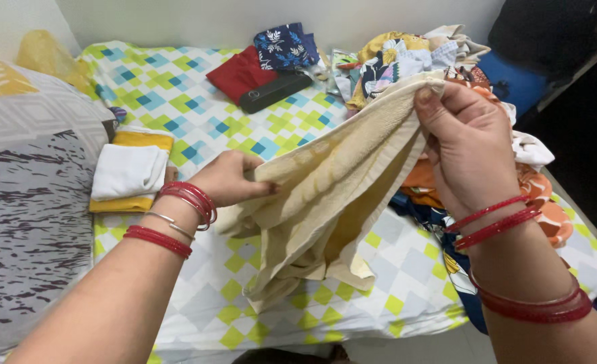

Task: The person folds several towels on a bed. They handle a white towel, a yellow and white striped towel, a brown towel, and a beige towel, folding each one neatly and stacking them on the left side of the bed.

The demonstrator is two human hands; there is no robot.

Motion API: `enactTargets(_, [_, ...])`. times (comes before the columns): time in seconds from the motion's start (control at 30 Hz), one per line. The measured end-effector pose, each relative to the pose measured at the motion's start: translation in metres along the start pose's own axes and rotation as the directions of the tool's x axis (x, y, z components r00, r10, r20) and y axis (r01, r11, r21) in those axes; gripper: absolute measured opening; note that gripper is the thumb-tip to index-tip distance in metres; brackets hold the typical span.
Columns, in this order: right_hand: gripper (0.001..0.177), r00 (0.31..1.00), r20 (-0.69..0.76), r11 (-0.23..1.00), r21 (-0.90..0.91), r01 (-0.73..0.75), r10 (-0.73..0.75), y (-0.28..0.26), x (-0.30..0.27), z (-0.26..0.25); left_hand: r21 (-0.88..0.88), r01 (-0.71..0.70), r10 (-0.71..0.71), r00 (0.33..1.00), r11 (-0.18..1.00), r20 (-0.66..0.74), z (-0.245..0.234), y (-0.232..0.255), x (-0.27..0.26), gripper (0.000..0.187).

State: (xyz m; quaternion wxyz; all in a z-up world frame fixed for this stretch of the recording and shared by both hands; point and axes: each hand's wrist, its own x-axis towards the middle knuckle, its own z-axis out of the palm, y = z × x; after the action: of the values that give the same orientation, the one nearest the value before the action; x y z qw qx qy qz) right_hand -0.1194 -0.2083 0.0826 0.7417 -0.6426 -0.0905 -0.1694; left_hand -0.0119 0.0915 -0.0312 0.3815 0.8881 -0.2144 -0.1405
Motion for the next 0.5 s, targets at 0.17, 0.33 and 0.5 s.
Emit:
enactTargets(0.17, [0.018, 0.993, 0.105, 0.980, 0.185, -0.067, 0.048, -0.015, -0.021, -0.019, 0.188, 0.133, -0.125, 0.991, 0.973, -0.051, 0.035, -0.030, -0.028, 0.039])
enactTargets(0.33, [0.018, 0.945, 0.322, 0.906, 0.382, -0.182, 0.054, -0.021, -0.042, -0.043, 0.233, 0.431, -0.413, 0.902, 0.872, -0.126, 0.092, -0.036, -0.093, 0.039])
enactTargets(0.5, [0.017, 0.848, 0.521, 0.811, 0.452, -0.371, 0.098, -0.030, -0.080, -0.060, 0.083, 0.736, -0.707, 0.671, 0.672, -0.223, 0.167, -0.003, -0.196, 0.039])
